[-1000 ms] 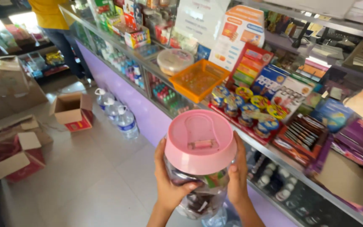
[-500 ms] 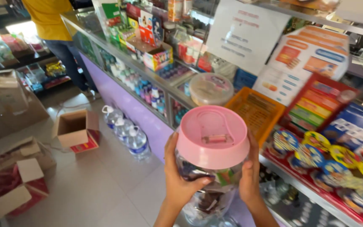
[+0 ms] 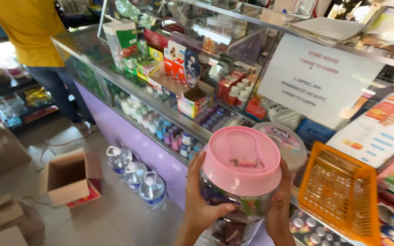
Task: Organizing various snacks and candy items on shelves and in jars in a small grocery store or pharmacy setting.
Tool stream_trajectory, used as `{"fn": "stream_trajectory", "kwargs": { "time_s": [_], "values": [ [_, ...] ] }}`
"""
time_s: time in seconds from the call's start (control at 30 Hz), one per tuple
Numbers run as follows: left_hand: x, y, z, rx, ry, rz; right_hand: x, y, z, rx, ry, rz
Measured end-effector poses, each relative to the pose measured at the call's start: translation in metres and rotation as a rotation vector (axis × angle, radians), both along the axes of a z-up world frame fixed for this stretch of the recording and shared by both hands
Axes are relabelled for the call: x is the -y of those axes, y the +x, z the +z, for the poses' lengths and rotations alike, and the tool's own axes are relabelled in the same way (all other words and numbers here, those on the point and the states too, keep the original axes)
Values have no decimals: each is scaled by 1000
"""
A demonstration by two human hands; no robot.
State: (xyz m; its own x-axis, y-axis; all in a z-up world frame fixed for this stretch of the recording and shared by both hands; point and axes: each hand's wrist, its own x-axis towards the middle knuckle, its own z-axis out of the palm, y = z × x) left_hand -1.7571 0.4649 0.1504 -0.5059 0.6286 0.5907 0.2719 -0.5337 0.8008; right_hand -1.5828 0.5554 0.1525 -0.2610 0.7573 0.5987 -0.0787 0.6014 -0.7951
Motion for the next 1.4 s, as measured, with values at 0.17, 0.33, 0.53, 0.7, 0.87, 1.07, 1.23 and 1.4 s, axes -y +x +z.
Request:
{"fn": "stream_trajectory", "kwargs": {
  "time_s": [0.17, 0.33, 0.53, 0.7, 0.87, 1.07, 1.23, 1.4],
  "values": [
    [-10, -99, -10, -44, -3, -85, 15, -92, 3, 49, 5, -177],
    [-18, -198, 0, -114, -42, -202, 34, -183, -2, -15, -51, -312],
    [-37, -288, 9, -162, 29, -379, 42, -266, -5, -57, -54, -463],
    [-70, -348, 3, -150, 27, -419, 25, -331, 7, 2, 13, -548],
    [-110, -408, -8, -54, 23, -426, -26, -393, -10, -16, 61, -530],
    [-165, -493, 2, -91, 33, -384, -87, -475, -7, -55, 86, -464],
    [-189, -554, 13, -80, 24, -397, -112, -531, -2, -16, 86, -469],
    [-206, -610, 27, -132, -1, -405, -120, -583, 3, -29, 14, -493]
  ]
}}
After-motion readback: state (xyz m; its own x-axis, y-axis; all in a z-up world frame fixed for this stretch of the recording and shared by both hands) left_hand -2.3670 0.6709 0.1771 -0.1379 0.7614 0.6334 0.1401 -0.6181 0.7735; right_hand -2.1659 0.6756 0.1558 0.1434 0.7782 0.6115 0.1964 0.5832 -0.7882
